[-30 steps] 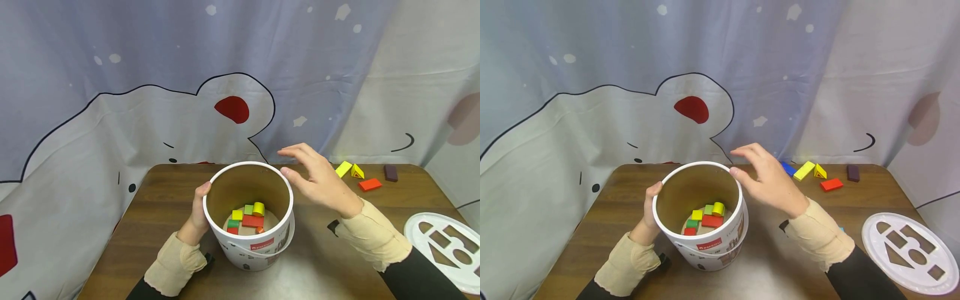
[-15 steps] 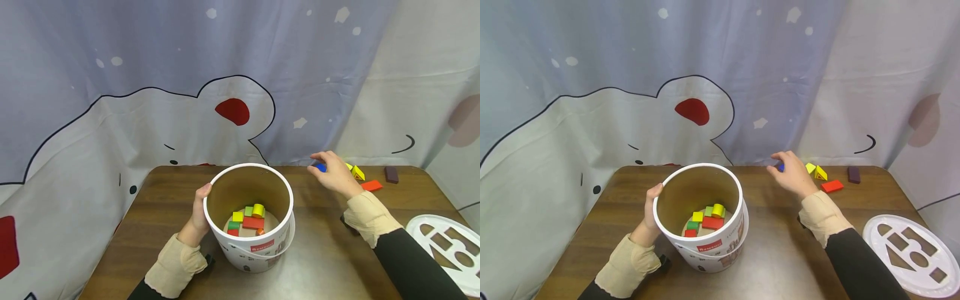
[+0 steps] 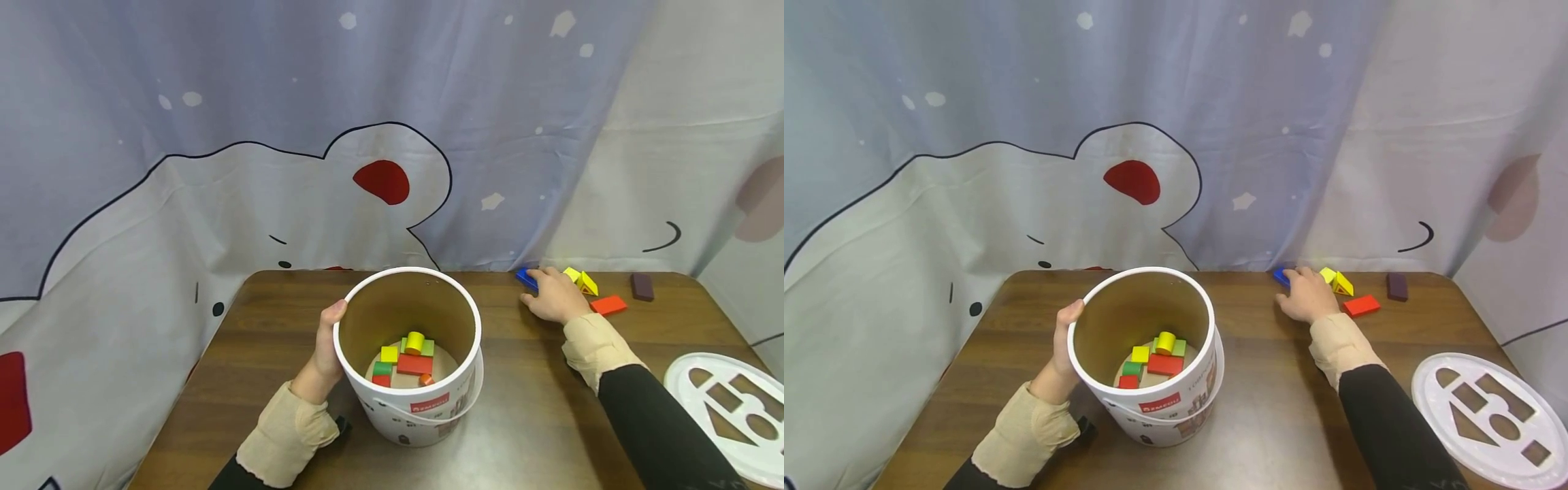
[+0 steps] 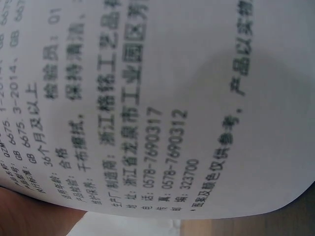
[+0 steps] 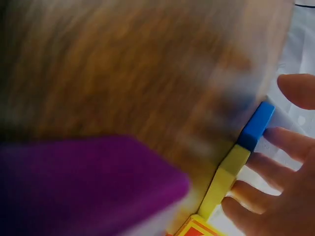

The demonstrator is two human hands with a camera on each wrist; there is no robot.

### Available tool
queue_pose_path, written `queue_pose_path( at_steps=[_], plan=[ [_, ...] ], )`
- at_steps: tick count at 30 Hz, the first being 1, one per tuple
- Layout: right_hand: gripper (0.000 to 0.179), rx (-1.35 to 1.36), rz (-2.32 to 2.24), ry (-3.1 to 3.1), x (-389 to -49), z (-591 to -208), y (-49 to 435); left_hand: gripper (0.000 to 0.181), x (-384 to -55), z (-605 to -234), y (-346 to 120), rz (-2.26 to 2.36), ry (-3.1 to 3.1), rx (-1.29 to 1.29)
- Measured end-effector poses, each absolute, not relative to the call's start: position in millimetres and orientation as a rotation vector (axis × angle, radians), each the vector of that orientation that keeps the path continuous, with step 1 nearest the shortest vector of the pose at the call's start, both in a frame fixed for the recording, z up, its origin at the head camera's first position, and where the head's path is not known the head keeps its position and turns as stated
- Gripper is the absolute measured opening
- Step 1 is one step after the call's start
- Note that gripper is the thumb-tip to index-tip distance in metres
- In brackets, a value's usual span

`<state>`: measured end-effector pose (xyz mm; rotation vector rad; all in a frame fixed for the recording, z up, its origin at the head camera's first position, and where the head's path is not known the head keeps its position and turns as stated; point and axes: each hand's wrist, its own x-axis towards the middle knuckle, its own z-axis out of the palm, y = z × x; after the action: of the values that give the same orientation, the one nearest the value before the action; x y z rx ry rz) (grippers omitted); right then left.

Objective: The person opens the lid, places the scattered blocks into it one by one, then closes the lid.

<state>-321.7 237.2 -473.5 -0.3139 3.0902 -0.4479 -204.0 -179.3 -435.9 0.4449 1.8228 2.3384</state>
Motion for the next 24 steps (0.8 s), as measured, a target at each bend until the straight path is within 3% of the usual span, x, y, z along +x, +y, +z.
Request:
queue_pose_path(
  at_steps=[9, 16, 21, 24],
  plan=[
    [0.067, -0.368, -0.406, 3.022, -313.1, -466.6, 236.4, 0.057, -202.3, -434.2, -179.2, 2.319, 1.838, 0.448],
    [0.049, -0.383, -0.371, 3.121, -300.7, -470.0, 235.2, 0.053, -200.5, -433.1, -177.6, 2.328, 1.833, 0.387],
    [0.026, -0.366, -0.364, 3.271, -297.4, -471.0, 227.7, 0.055, -200.8, -432.5, -177.5, 2.334, 1.847, 0.394],
    [0.034, -0.321, -0.392, 3.305, -299.0, -472.1, 223.1, 0.055, -200.7, -432.7, -176.9, 2.332, 1.860, 0.389]
  ],
)
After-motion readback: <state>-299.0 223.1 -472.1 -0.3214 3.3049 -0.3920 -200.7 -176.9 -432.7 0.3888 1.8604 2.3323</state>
